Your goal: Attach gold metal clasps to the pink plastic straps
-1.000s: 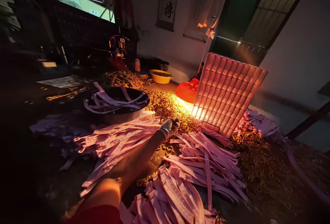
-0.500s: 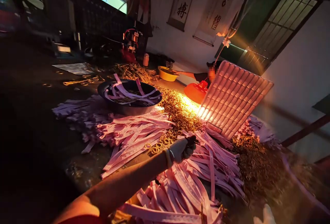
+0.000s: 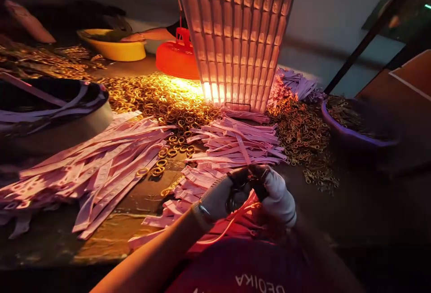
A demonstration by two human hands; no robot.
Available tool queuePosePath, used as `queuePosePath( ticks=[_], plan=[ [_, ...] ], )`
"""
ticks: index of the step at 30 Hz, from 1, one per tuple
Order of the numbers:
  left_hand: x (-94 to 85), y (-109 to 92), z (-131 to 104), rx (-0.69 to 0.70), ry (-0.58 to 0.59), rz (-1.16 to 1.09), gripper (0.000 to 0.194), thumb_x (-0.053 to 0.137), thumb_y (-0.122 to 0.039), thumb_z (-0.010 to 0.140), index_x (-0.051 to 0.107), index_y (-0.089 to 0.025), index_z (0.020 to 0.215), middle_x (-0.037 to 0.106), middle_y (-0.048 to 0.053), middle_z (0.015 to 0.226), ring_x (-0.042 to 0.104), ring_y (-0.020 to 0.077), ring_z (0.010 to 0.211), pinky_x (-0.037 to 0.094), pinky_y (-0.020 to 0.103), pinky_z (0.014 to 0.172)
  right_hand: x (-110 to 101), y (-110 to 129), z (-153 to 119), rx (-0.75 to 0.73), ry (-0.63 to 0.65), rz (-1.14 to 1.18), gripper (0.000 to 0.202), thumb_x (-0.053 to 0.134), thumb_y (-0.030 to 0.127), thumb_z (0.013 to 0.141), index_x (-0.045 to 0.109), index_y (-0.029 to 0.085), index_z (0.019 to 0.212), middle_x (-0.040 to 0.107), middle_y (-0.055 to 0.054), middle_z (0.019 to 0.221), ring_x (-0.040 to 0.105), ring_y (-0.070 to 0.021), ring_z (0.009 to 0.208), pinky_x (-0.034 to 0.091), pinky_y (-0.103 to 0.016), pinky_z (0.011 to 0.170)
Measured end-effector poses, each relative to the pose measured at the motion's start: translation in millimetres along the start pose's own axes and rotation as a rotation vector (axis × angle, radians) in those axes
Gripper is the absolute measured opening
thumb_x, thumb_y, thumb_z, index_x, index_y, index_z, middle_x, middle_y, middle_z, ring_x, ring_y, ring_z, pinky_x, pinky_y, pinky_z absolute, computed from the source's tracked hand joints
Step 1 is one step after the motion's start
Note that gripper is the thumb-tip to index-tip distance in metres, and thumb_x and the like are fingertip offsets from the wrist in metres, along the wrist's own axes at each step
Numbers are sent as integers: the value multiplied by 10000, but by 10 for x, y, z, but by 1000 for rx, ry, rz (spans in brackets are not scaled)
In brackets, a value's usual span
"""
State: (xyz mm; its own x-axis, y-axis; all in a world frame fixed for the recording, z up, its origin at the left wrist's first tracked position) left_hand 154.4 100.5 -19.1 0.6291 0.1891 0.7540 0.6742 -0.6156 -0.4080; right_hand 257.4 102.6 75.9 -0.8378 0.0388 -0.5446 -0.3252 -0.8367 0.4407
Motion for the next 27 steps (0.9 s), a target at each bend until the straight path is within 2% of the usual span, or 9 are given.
queuePosePath(
  ticks=[2, 6, 8, 11, 16, 19, 22, 24, 27],
  plan=[
    [75, 54, 56, -10, 43, 47, 73, 664, -144, 930, 719, -147, 882, 585, -1, 581, 457, 57, 375, 355, 119, 336, -46, -89, -46, 49, -24, 63, 333, 535, 132, 978, 675, 237, 1262, 748, -76, 1052, 710, -207, 956, 600, -375, 889],
    [83, 164, 163, -127, -27, -1, 271, 551, -303, 1032, 720, -122, 922, 688, 74, 642, 584, 124, 396, 474, 181, 350, -119, -448, -136, 448, -147, 437, 235, 640, 255, 982, 700, 234, 1207, 752, -35, 1015, 705, -163, 891, 595, -304, 823],
    [96, 164, 189, -146, -69, -46, 329, 482, -316, 1064, 717, -93, 1005, 736, 113, 708, 668, 166, 461, 553, 218, 398, -122, -557, -199, 609, -224, 605, 243, 727, 328, 936, 720, 239, 1162, 753, -12, 970, 695, -148, 845, 590, -276, 781],
    [167, 105, 204, -115, -44, -77, 289, 477, -259, 1066, 693, -69, 1093, 767, 132, 779, 742, 202, 573, 618, 249, 468, -103, -633, -281, 736, -304, 771, 285, 839, 354, 836, 756, 249, 1087, 764, -4, 955, 690, -153, 834, 590, -285, 794],
    [115, 152, 224, -208, 16, -74, 241, 480, -241, 1065, 658, -79, 1051, 732, 111, 748, 685, 167, 497, 546, 203, 384, -180, -786, -424, 817, -481, 816, 335, 913, 313, 745, 788, 289, 1055, 789, -8, 1039, 712, -164, 909, 594, -301, 871],
    [-42, 106, 266, -133, -29, -73, 201, 507, -206, 1052, 619, -94, 928, 635, 44, 659, 587, 102, 438, 442, 135, 331, -198, -843, -466, 831, -517, 818, 343, 924, 328, 725, 797, 303, 1043, 795, -9, 1057, 717, -168, 919, 602, -303, 865],
    [-113, 28, 274, -45, -24, -58, 158, 542, -198, 1040, 620, -93, 951, 519, -23, 602, 484, 61, 408, 389, 106, 330, -197, -861, -513, 859, -502, 813, 356, 938, 315, 696, 801, 300, 1024, 794, -3, 1020, 710, -158, 884, 605, -289, 829],
    [-147, -82, 258, 9, -20, -60, 170, 563, -237, 1036, 618, -107, 939, 454, -51, 573, 418, 54, 383, 338, 106, 309, -243, -881, -569, 873, -491, 789, 352, 935, 317, 699, 801, 289, 1023, 788, -10, 1014, 702, -151, 876, 602, -275, 806],
    [-262, -448, 194, 141, -58, -73, 248, 538, -278, 1046, 587, -145, 843, 363, -79, 528, 322, 57, 341, 262, 123, 278, -476, -996, -718, 889, -543, 723, 344, 916, 330, 722, 789, 278, 1038, 770, -9, 997, 673, -122, 794, 567, -226, 683]
  ],
)
Point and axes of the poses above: each hand's wrist, its own z-axis towards the middle knuckle, its own x-axis out of the palm, y = z × x, the point moved 9 cm from there along z, towards the middle knuckle
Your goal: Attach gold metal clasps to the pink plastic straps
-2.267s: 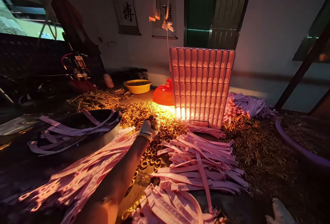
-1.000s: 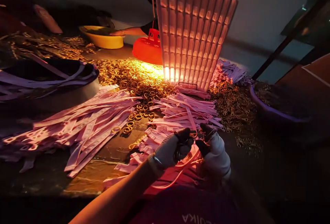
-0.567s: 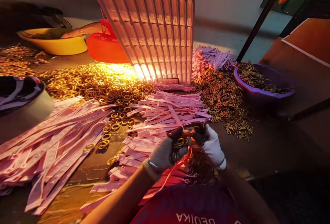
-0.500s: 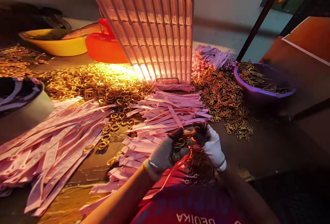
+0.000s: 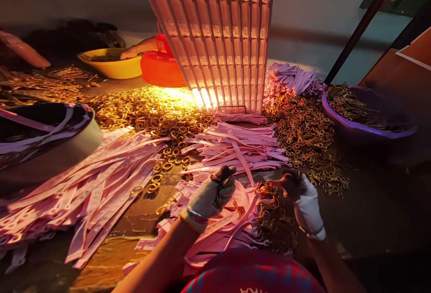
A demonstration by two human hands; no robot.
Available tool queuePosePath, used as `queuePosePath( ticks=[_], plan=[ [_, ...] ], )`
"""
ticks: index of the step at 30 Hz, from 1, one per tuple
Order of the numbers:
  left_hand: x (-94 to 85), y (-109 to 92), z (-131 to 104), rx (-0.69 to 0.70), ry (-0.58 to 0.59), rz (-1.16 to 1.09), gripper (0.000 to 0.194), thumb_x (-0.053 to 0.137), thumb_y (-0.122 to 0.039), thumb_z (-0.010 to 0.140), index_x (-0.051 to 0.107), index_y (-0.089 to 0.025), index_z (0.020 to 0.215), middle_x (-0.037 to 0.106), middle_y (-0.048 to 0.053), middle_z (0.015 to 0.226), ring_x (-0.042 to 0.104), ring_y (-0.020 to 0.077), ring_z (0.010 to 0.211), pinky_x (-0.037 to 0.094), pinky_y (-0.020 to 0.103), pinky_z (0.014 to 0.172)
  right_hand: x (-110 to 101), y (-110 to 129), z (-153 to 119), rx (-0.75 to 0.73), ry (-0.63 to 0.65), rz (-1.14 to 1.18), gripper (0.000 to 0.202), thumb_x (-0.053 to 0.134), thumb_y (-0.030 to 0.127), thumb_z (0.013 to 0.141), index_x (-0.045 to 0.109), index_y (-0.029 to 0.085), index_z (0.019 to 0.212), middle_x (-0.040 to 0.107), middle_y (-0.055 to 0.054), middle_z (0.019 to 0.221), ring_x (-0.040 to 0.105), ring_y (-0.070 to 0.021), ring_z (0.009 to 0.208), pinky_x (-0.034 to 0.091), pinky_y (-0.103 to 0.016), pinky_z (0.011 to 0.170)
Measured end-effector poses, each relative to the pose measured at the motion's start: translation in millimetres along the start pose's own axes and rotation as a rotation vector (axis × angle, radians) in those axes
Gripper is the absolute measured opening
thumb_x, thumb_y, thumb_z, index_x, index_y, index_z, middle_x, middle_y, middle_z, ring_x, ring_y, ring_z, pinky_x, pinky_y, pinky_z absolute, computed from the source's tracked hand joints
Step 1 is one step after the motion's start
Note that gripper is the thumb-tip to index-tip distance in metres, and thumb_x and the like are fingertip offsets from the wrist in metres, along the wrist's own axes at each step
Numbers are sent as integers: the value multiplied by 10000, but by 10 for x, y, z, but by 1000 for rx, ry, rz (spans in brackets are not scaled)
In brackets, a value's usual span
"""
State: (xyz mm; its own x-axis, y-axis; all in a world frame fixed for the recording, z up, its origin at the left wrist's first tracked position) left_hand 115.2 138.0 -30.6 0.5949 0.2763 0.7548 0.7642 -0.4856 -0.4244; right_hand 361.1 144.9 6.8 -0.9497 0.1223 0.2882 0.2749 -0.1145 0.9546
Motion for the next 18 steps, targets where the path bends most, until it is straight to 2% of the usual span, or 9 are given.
queuePosePath(
  ticks=[3, 5, 7, 8, 10, 12, 14, 16, 18],
  plan=[
    [-104, -560, -58, 193, -43, 24, 279, 496, -244, 1053, 588, -149, 807, 345, -80, 513, 296, 63, 326, 256, 139, 273, -459, 149, 114, -86, -129, -57, 332, 910, 317, 711, 762, 255, 1002, 711, 30, 848, 580, -85, 644, 469, -190, 551],
    [-131, -891, -132, 336, -68, 67, 262, 507, -213, 1043, 614, -133, 818, 362, -75, 512, 313, 62, 330, 272, 138, 280, -739, 237, 187, -148, -186, -112, 276, 887, 322, 723, 730, 228, 930, 659, 45, 761, 541, -89, 610, 453, -207, 550],
    [-110, -1011, -182, 389, -94, 111, 227, 520, -184, 1033, 645, -107, 860, 395, -66, 521, 349, 56, 342, 294, 125, 293, -965, 242, 236, -185, -228, -177, 237, 848, 340, 748, 683, 215, 863, 629, 45, 720, 530, -104, 602, 464, -236, 574],
    [-96, -974, -186, 368, -119, 127, 215, 516, -167, 1032, 659, -92, 890, 426, -56, 533, 377, 52, 352, 314, 117, 305, -1058, 209, 248, -194, -251, -222, 236, 824, 360, 759, 662, 213, 848, 629, 38, 722, 531, -113, 601, 467, -249, 579],
    [-77, -741, -163, 252, -186, 152, 212, 492, -136, 1033, 680, -72, 957, 520, -18, 579, 446, 54, 379, 367, 112, 328, -1164, 99, 262, -210, -266, -406, 239, 740, 420, 795, 646, 215, 872, 662, 4, 772, 566, -146, 635, 491, -280, 599],
    [-69, -427, -134, 117, -247, 184, 217, 483, -105, 1018, 697, -66, 1007, 606, 27, 643, 515, 68, 409, 393, 116, 333, -1182, -52, 267, -213, -239, -722, 252, 634, 446, 824, 651, 217, 927, 704, -51, 854, 630, -205, 737, 537, -337, 674],
    [-55, -162, -102, 26, -254, 239, 199, 521, -77, 979, 712, -71, 1033, 674, 70, 727, 591, 92, 463, 409, 124, 334, -1218, -192, 257, -193, -235, -1012, 257, 568, 406, 832, 657, 204, 965, 721, -116, 932, 663, -270, 859, 551, -409, 791],
    [-44, -25, -71, 16, -225, 301, 187, 586, -58, 921, 725, -82, 1044, 715, 97, 804, 653, 111, 534, 424, 120, 350, -1309, -242, 227, -168, -283, -1194, 252, 546, 337, 830, 654, 171, 988, 709, -174, 975, 665, -314, 909, 533, -451, 847],
    [-43, 23, -46, 38, -191, 350, 217, 657, -57, 860, 732, -103, 1057, 732, 97, 839, 685, 120, 594, 457, 113, 390, -1376, -202, 193, -149, -318, -1365, 262, 510, 269, 848, 640, 128, 1028, 692, -215, 1006, 667, -329, 917, 524, -451, 846]
  ],
)
Point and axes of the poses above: each hand's wrist, its own z-axis towards the middle knuckle, its own x-axis out of the palm, y = z × x, the point moved 9 cm from there along z, towards the middle knuckle
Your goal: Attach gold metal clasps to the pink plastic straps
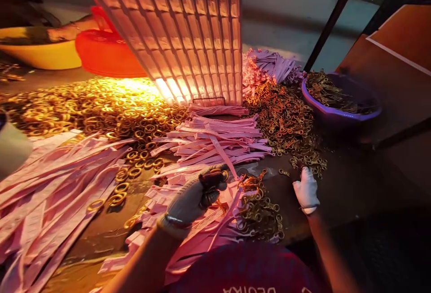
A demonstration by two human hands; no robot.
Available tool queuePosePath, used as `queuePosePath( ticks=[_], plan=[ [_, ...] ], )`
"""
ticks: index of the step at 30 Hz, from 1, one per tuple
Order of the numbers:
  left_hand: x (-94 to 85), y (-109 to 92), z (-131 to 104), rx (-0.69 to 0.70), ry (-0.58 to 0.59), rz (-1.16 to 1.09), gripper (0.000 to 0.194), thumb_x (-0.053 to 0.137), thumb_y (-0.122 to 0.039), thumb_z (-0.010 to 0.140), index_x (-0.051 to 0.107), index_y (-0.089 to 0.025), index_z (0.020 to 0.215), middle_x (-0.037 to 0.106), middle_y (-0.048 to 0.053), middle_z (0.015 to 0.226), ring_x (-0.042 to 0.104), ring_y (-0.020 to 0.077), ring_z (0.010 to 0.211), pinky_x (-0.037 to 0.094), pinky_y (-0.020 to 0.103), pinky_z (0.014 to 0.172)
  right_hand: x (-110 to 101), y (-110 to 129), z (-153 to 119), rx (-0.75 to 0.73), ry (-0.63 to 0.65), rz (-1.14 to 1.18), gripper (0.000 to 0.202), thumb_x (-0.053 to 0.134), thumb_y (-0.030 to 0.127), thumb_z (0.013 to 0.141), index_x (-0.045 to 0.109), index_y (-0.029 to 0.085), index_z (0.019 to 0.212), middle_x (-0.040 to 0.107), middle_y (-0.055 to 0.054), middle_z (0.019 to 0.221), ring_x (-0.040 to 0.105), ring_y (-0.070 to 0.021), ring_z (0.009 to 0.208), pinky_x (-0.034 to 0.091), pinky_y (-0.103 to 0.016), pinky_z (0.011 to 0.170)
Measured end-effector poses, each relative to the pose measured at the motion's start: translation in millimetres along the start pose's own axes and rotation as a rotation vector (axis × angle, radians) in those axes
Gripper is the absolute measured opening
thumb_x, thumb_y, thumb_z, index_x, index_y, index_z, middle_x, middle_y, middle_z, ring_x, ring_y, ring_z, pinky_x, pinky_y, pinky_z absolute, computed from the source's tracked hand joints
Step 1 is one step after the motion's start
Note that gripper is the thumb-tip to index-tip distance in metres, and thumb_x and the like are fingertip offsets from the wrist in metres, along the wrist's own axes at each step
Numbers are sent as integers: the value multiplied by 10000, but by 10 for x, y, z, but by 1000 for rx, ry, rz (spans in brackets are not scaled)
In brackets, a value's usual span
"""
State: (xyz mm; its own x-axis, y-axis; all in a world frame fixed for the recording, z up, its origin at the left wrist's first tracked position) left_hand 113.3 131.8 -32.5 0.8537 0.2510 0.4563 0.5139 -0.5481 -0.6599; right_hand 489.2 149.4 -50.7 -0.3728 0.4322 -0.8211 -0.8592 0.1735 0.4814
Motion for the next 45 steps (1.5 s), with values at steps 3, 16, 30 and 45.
queuePosePath(
  ticks=[3, 16, 30, 45],
  plan=[
    [30, 11, 12, 40, 31, 54, 219, 748, -114, 793, 731, -130, 1011, 717, 63, 761, 625, 91, 530, 441, 104, 401, -135, 62, 3, -69, 18, -314, 273, 522, 200, 834, 621, 94, 1066, 675, -266, 1121, 657, -344, 998, 512, -442, 865],
    [342, 49, -79, 177, 110, 133, 305, 857, -364, 682, 670, -150, 794, 613, 10, 619, 460, 52, 446, 256, 124, 385, 449, 420, 101, -387, 392, -178, 328, 525, 67, 736, 714, 188, 976, 732, -91, 891, 669, -250, 839, 497, -337, 775],
    [421, 166, -211, 202, 133, 272, 256, 794, -375, 773, 676, -170, 871, 633, -3, 617, 443, 59, 438, 279, 140, 394, -204, 1646, -470, -228, 504, 986, 310, 620, 288, 954, 679, 239, 1254, 726, -54, 1107, 671, -188, 983, 555, -320, 929],
    [362, 414, -249, -83, 78, -67, 254, 839, -325, 792, 685, -137, 867, 718, 62, 772, 621, 94, 549, 537, 174, 515, -25, 1820, -558, 124, 464, 1394, 369, 872, 390, 757, 732, 233, 1061, 722, -3, 918, 641, -138, 762, 577, -251, 703]
  ],
)
Point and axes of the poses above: each hand's wrist, its own z-axis towards the middle knuckle, its own x-axis out of the palm, y = z × x, the point moved 9 cm from there along z, towards the middle knuckle
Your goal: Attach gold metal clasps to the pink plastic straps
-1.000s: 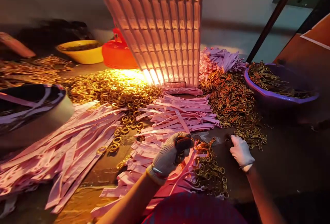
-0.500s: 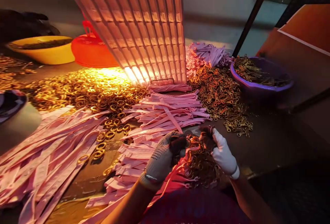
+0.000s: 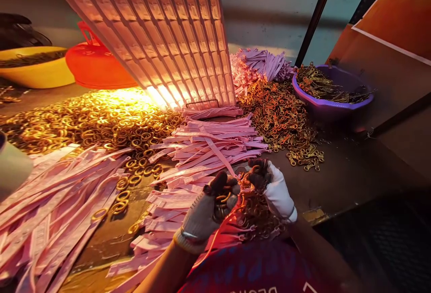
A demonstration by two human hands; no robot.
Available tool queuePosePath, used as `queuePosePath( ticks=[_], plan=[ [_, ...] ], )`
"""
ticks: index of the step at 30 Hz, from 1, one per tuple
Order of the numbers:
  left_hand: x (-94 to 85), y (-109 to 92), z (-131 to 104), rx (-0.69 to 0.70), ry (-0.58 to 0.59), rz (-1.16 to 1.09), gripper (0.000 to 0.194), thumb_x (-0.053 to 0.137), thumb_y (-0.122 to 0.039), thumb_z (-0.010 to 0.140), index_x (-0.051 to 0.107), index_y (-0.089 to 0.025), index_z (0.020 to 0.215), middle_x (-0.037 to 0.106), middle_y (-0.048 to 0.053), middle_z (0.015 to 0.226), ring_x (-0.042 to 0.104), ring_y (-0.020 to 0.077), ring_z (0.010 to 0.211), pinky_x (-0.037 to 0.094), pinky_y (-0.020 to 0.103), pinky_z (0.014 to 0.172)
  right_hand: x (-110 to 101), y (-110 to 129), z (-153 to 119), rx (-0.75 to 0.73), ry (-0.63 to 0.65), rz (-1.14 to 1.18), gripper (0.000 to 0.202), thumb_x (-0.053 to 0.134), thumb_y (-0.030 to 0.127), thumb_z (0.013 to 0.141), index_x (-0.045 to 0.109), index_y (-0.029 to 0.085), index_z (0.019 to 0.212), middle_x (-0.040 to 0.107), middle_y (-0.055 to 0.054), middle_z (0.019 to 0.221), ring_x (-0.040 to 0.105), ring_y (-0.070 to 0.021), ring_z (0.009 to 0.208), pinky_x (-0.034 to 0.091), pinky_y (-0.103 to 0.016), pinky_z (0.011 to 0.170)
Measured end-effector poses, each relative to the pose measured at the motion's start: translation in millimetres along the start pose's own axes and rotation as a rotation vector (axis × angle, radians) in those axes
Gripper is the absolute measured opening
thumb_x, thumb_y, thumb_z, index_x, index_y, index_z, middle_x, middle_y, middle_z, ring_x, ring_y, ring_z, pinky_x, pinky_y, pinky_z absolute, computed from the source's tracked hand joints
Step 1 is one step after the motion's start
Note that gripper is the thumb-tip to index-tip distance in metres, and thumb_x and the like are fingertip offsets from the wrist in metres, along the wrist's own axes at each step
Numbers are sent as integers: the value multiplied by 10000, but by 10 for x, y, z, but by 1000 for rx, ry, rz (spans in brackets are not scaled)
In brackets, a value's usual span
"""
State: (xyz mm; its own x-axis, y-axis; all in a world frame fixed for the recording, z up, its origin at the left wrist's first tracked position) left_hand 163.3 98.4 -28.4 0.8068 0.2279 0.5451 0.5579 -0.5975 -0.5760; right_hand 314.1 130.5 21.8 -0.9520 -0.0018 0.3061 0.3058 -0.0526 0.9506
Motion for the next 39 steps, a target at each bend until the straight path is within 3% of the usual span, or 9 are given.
queuePosePath(
  ticks=[4, 7, 12, 15, 17, 23, 27, 32, 39],
  plan=[
    [200, -6, -81, 117, 142, 202, 304, 886, -335, 734, 685, -150, 867, 624, 1, 658, 521, 59, 495, 381, 124, 428, -18, -16, -20, -94, -46, -4, 304, 846, 365, 779, 729, 237, 1028, 733, -7, 935, 655, -148, 787, 587, -282, 765],
    [245, 29, -117, 179, 142, 254, 365, 894, -405, 707, 662, -171, 861, 570, -30, 617, 464, 52, 476, 331, 135, 428, 14, -16, -116, -168, -17, -140, 316, 786, 326, 822, 709, 240, 1116, 746, -30, 1028, 682, -180, 869, 593, -319, 832],
    [252, -4, -173, 320, 179, 394, 389, 793, -501, 819, 579, -185, 736, 545, -26, 571, 434, 72, 452, 336, 179, 433, 138, 161, -305, -302, 119, -890, 400, 584, 168, 847, 646, 210, 1240, 701, -117, 1155, 657, -270, 1035, 560, -409, 943],
    [228, -83, -215, 415, 172, 594, 381, 753, -506, 864, 593, -186, 734, 540, -23, 531, 433, 82, 427, 318, 183, 413, 282, 108, -358, -330, 378, -1400, 383, 557, 99, 737, 638, 173, 1105, 672, -146, 1100, 630, -290, 985, 547, -417, 892],
    [210, -156, -235, 448, 157, 693, 384, 722, -506, 889, 583, -189, 724, 540, -21, 523, 445, 86, 422, 332, 183, 415, 307, 26, -368, -300, 535, -1547, 327, 547, 91, 702, 613, 186, 1009, 665, -113, 986, 619, -271, 888, 539, -387, 816],
    [222, -222, -240, 390, 220, 843, 430, 582, -550, 961, 561, -192, 724, 540, -9, 524, 439, 90, 396, 313, 186, 381, 321, 231, -277, -389, 344, -1563, 371, 550, 61, 722, 597, 183, 1069, 656, -127, 1088, 622, -268, 949, 514, -366, 842],
    [104, -116, -149, 305, 206, 638, 428, 639, -600, 906, 541, -204, 779, 543, -27, 579, 447, 85, 416, 317, 176, 386, 541, 105, -336, -358, 481, -1686, 279, 595, 94, 768, 617, 183, 1031, 671, -108, 981, 630, -256, 851, 483, -349, 728],
    [-13, 21, -62, 142, 151, 457, 452, 770, -551, 804, 484, -205, 744, 481, -57, 568, 409, 61, 413, 314, 151, 387, 636, 6, -369, -340, 522, -1762, 192, 649, 174, 766, 632, 177, 957, 700, -130, 896, 647, -273, 811, 425, -354, 662],
    [-16, -178, -70, 110, 138, 404, 354, 804, -409, 787, 533, -182, 761, 518, -46, 577, 451, 56, 413, 343, 123, 371, 568, -88, -327, -227, 592, -1686, 218, 641, 188, 802, 638, 159, 1018, 736, -125, 918, 687, -267, 829, 409, -325, 665]
  ],
)
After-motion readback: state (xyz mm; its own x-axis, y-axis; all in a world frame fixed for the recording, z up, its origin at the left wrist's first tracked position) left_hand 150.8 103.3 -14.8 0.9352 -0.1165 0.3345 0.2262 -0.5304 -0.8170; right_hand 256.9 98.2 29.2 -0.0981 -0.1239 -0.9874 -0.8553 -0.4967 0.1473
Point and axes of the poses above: each hand's wrist, its own z-axis towards the middle knuckle, its own x-axis out of the palm, y = z × x, the point moved 9 cm from there along z, towards the middle knuckle
